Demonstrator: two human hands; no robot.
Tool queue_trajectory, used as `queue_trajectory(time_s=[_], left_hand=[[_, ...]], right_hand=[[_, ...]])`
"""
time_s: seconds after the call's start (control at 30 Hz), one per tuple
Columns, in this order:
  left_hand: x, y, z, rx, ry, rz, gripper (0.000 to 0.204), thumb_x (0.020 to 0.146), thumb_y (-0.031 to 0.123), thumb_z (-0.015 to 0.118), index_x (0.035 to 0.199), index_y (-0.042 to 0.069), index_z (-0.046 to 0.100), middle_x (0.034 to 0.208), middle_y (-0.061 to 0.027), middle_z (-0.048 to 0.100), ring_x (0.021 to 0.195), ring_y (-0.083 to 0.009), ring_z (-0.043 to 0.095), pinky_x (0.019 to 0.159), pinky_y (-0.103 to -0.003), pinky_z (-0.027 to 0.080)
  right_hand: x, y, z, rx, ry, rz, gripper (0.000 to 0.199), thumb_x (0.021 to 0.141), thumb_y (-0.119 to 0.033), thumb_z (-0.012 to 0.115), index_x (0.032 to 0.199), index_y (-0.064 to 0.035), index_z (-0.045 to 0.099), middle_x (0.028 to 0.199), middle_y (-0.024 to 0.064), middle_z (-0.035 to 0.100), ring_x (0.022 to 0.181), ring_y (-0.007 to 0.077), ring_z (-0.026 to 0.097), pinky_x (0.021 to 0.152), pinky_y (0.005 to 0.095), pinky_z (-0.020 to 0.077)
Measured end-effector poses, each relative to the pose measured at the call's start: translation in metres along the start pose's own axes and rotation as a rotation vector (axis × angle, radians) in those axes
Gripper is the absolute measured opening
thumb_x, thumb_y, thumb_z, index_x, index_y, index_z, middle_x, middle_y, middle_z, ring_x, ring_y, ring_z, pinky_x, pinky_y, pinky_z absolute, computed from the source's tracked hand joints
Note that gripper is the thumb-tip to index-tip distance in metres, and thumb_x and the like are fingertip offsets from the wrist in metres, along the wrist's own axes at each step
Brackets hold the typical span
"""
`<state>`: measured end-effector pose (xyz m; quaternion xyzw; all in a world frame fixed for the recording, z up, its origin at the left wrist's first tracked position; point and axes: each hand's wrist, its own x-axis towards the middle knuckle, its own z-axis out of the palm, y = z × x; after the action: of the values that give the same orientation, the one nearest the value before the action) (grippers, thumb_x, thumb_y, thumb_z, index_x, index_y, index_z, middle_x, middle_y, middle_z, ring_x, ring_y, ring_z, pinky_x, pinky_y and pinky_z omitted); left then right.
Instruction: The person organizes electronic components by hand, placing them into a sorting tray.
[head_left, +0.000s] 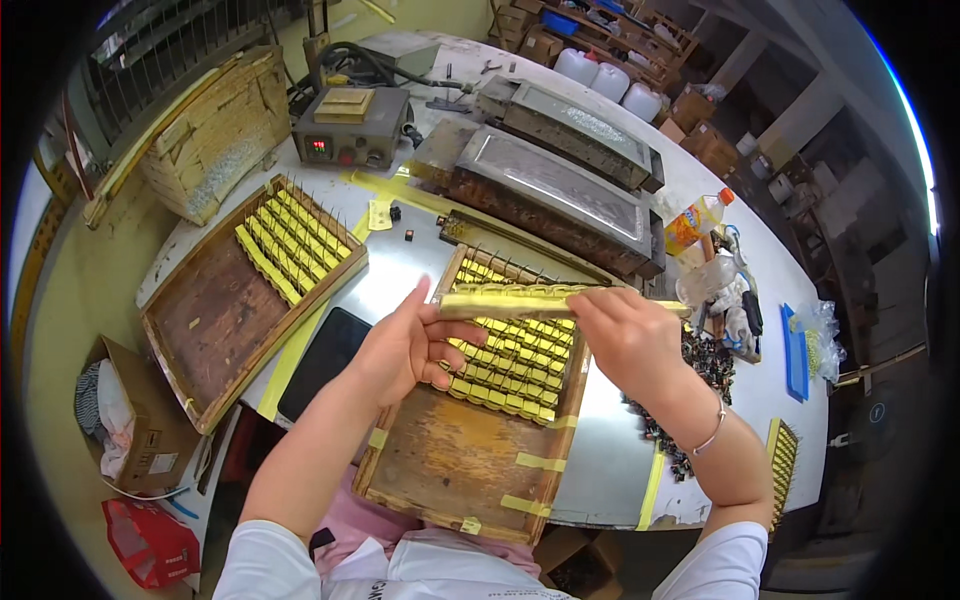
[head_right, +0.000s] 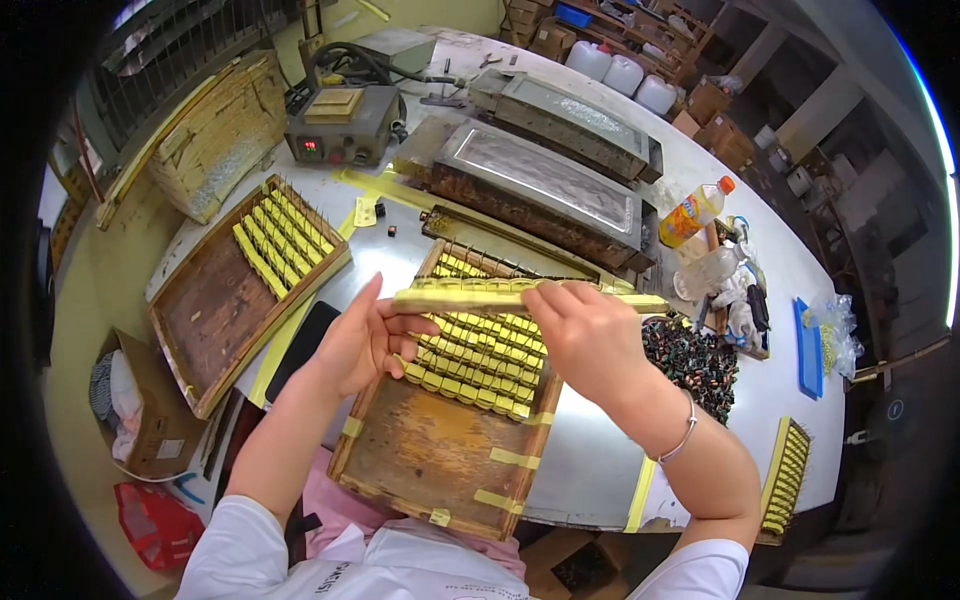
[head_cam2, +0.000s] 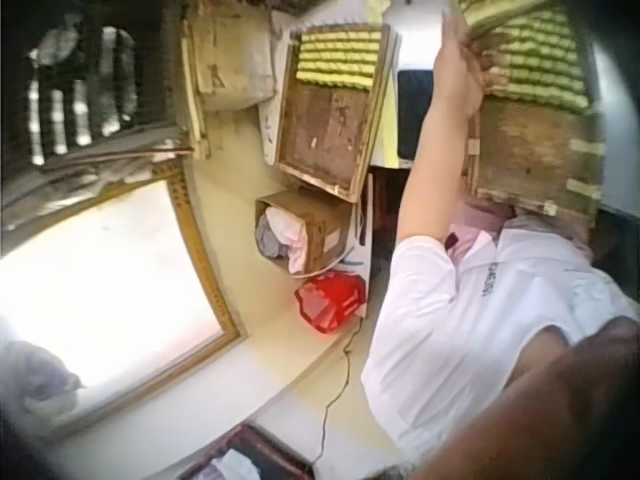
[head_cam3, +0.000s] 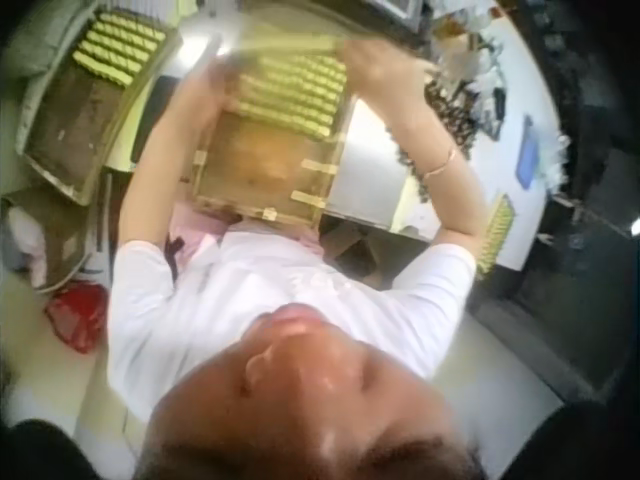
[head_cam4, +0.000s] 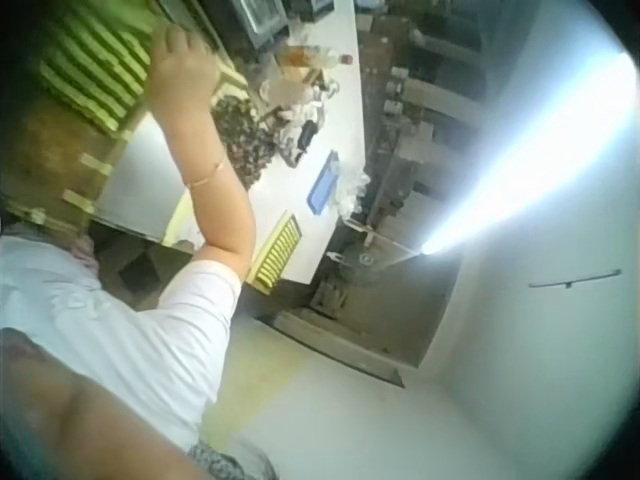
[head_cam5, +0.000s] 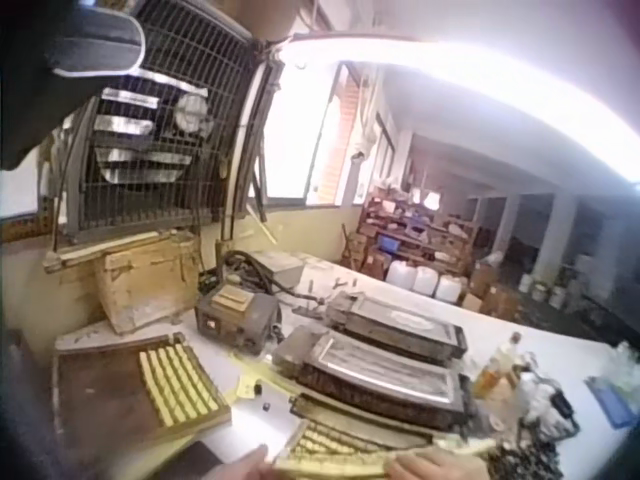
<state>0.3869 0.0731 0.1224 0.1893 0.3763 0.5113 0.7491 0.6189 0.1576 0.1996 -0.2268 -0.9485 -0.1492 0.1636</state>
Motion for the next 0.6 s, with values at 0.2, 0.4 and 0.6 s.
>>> queue_trajectory(time_s=[0.2, 0.4, 0.6], left_hand=[[0.019, 0.012, 0.023, 0.064, -0.061, -0.080, 0.038, 0.092, 0.029, 0.046, 0.115, -0.001, 0.050, 0.101, -0.0123, 0.063, 0.072, -0.0116, 0.063, 0.053, -0.022, 0.052], [0.068, 0.025, 0.020, 0.250, -0.169, 0.056, 0.035, 0.089, 0.024, 0.052, 0.114, -0.001, 0.050, 0.104, -0.0095, 0.061, 0.092, -0.0162, 0.062, 0.072, -0.026, 0.051], [0.120, 0.049, 0.009, 0.428, -0.218, 0.102, 0.031, 0.089, 0.023, 0.053, 0.112, 0.003, 0.052, 0.105, -0.0074, 0.061, 0.097, -0.0165, 0.061, 0.077, -0.025, 0.049]], right_hand=[[-0.016, 0.018, -0.005, -0.202, 0.093, -0.123, 0.025, 0.070, -0.009, 0.057, 0.093, -0.0031, 0.063, 0.093, 0.0059, 0.061, 0.083, 0.0197, 0.059, 0.062, 0.0275, 0.0483], [-0.032, 0.027, -0.012, -0.137, -0.002, 0.062, 0.024, 0.072, -0.008, 0.063, 0.095, -0.0032, 0.063, 0.100, 0.0089, 0.061, 0.090, 0.0232, 0.060, 0.069, 0.0317, 0.0495], [-0.041, 0.117, 0.002, -0.219, 0.209, 0.357, 0.039, 0.077, -0.015, 0.066, 0.113, -0.0042, 0.054, 0.096, 0.0124, 0.061, 0.079, 0.0267, 0.063, 0.065, 0.0330, 0.0520]])
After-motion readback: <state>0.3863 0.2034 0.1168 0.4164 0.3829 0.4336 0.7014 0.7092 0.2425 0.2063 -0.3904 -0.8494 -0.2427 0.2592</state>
